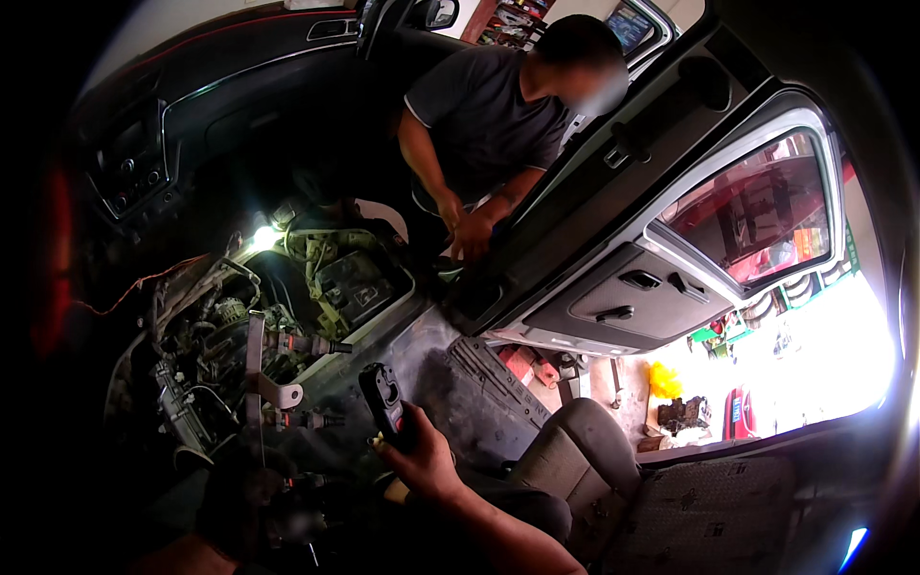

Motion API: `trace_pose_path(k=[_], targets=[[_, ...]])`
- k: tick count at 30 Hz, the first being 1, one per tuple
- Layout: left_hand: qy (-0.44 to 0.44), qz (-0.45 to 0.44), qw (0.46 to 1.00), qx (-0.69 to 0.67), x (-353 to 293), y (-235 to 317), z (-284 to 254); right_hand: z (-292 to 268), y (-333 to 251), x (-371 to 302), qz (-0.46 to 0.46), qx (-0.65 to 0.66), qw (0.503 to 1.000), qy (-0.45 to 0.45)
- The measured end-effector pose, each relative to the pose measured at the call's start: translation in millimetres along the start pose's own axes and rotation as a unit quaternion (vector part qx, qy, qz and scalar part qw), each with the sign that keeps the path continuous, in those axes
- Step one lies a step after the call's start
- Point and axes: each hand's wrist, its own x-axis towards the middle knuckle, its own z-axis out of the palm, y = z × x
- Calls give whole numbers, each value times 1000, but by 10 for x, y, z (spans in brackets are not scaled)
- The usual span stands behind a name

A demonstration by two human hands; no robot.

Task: The person is sitting on the floor of a car's cabin, working on the exposed dashboard area. They use a flashlight to illuminate the internal components and manipulate various wires and mechanical parts with gloved hands. Another person is visible outside the vehicle, occasionally reaching in to assist.

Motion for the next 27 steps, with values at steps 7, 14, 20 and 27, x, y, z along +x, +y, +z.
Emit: trace_pose_path(k=[7, 14, 20, 27], targets=[[-28, -14, 999, 6, -40, 72, 39, 46, 165, 2, -28, 29, 999, 19], [-14, 82, 995, 55, 191, -305, -271, 31, 155, 25, -41, 50, 998, 7], [-5, 67, 998, 4, 415, -416, -303, 20, 293, 13, -83, 44, 995, 39], [-33, 80, 995, 56, 352, -346, -229, -67, 179, -33, -93, 32, 994, 49]])
